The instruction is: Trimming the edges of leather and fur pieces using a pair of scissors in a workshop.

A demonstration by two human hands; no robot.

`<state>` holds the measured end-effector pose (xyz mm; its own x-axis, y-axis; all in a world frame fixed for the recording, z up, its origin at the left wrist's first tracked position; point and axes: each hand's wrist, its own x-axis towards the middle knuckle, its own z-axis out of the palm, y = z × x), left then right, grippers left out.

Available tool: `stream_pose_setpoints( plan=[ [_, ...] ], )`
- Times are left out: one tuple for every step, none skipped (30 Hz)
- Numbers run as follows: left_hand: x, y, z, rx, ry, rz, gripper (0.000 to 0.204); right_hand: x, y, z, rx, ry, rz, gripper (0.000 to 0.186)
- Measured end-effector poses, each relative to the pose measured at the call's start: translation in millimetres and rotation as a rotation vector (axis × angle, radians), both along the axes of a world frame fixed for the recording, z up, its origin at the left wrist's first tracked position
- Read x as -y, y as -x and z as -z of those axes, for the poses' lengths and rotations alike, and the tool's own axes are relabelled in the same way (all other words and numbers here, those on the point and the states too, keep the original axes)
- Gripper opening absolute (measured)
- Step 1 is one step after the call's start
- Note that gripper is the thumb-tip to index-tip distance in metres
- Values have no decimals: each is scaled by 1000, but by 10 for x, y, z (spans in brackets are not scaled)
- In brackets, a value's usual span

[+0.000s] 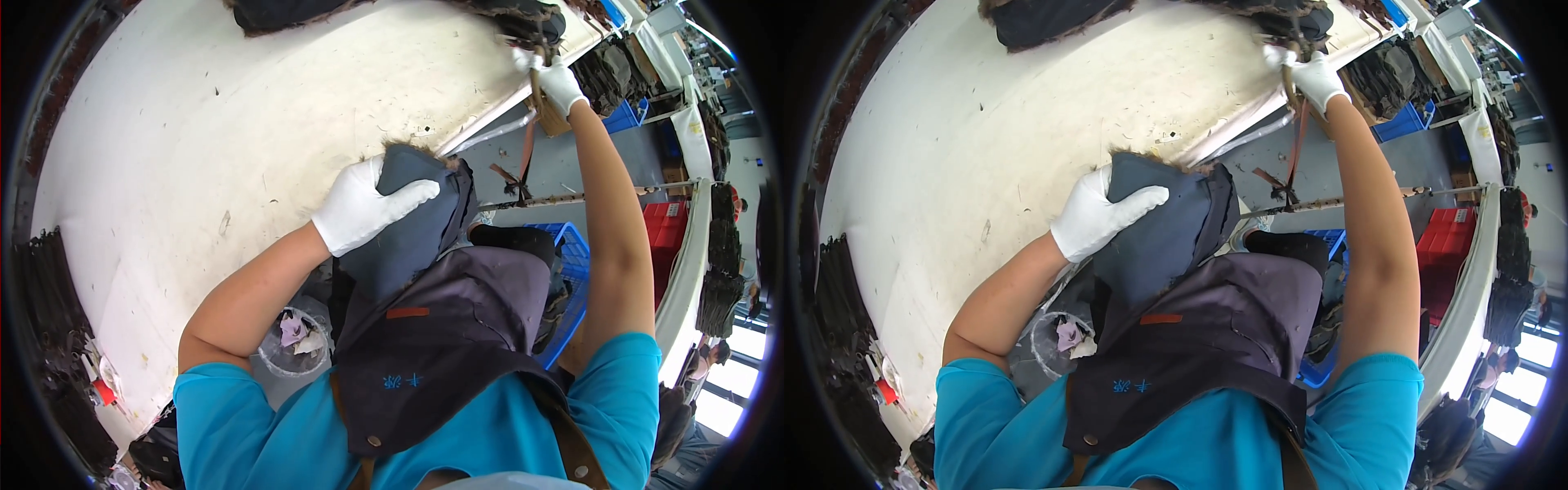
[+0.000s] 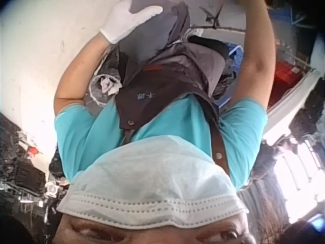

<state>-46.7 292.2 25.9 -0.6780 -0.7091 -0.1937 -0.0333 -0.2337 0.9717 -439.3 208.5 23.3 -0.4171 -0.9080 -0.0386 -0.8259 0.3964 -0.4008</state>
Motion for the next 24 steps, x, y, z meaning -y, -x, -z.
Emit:
stream_pose_setpoints(
  plan=[
    [7, 1, 5, 19, 6, 16, 25, 24, 5, 18, 299, 27, 177, 60],
    [11, 2, 2, 16, 6, 12, 25, 55, 17, 24, 595, 57, 353, 60],
    [6, 8, -4, -5, 7, 9, 25, -117, 81, 165, 1142, 422, 307, 59],
    [6, 17, -11, -24, 8, 6, 25, -95, 75, 127, 1142, 420, 306, 59],
    [16, 24, -28, -25, 5, 5, 25, -71, 85, 73, 1001, 268, 331, 53],
    [29, 33, -53, -1, 23, 28, 22, -59, 86, 41, 857, 118, 356, 48],
    [37, 44, -66, 23, 41, 54, 19, -27, 37, 91, 451, 87, 215, 42],
    [32, 5, -51, 29, 35, 33, 19, -54, -334, -43, -234, -34, -47, 70],
    [-7, -55, -45, 3, 30, -3, 20, -122, -816, -298, -243, -152, -167, 72],
    [8, -61, -38, -26, 18, -19, 20, -160, -1073, -460, -253, -280, -265, 74],
    [26, -48, -20, -27, 16, -18, 20, -143, -1078, -449, -254, -283, -265, 74],
    [55, -35, -2, 9, 37, 8, 21, -107, -1081, -424, -218, -287, -246, 74],
    [56, -37, 15, 49, 53, 32, 21, -63, -1088, -366, -179, -295, -230, 74],
    [57, -15, -21, 47, 54, 40, 21, 5, -818, -208, -78, -224, -224, 68],
    [59, 38, -80, -11, 29, 61, 22, 119, -482, 82, 289, -23, -82, 54],
    [58, 72, -109, -68, -1, 71, 23, 181, -217, 268, 650, 182, 54, 45],
    [52, 17, -86, -62, -7, 35, 23, 183, -453, 48, 722, 142, 87, 45],
    [55, -32, -58, -29, 34, 19, 23, 85, -695, -142, 853, 255, 27, 63],
    [46, -16, -57, -7, 82, 40, 23, -29, -672, -182, 938, 302, 181, 62],
    [40, -44, -35, -1, 77, 27, 23, -108, -848, -263, 1032, 333, 327, 61],
    [40, -70, -13, 17, 90, 25, 24, -179, -1058, -323, 978, 405, 370, 52],
    [48, -46, -13, 27, 108, 46, 24, -314, -1111, -359, 716, 438, 78, 46],
    [44, -35, -28, 25, 109, 56, 24, -348, -1043, -307, 591, 386, 11, 46],
    [39, -29, -59, 39, 120, 52, 24, -364, -967, -213, 467, 332, -56, 46]
  ],
)
